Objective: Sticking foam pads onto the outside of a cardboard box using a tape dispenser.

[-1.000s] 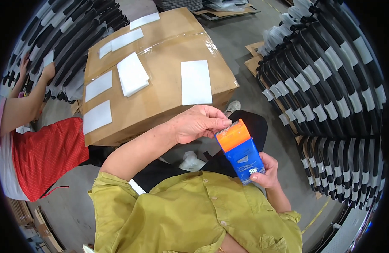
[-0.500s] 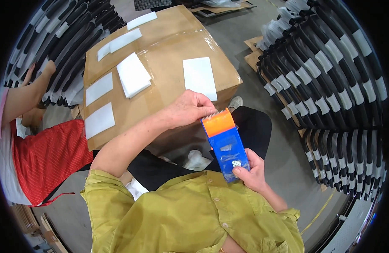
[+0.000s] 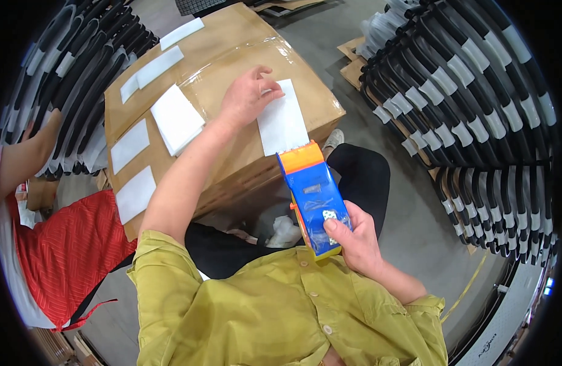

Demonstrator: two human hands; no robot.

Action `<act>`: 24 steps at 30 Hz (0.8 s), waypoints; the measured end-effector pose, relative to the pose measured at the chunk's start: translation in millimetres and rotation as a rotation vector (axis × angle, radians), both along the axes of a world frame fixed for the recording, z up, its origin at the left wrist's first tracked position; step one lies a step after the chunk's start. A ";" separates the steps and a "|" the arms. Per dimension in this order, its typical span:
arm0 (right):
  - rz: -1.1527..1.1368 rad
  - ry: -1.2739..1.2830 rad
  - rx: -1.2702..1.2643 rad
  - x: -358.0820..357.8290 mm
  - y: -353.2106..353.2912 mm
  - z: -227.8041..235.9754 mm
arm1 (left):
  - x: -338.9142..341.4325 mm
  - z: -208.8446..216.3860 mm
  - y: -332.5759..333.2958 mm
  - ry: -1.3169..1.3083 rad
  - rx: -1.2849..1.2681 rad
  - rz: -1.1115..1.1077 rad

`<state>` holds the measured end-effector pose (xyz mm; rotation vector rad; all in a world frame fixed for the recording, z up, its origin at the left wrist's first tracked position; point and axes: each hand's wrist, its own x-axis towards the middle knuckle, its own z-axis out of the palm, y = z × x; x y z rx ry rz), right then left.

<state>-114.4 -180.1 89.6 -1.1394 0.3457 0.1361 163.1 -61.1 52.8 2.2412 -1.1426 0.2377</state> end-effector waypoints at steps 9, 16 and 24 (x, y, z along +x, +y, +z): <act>0.050 0.074 0.026 4.2 -16.3 -10.6 | -53.6 38.5 30.9 0.334 -0.286 0.360; 0.148 0.065 -0.040 -13.6 -39.4 -13.2 | -139.0 9.3 43.0 1.727 -0.377 0.315; 0.190 -0.027 -0.179 -33.2 -46.1 -13.3 | -136.9 1.9 -4.4 1.589 -0.930 0.219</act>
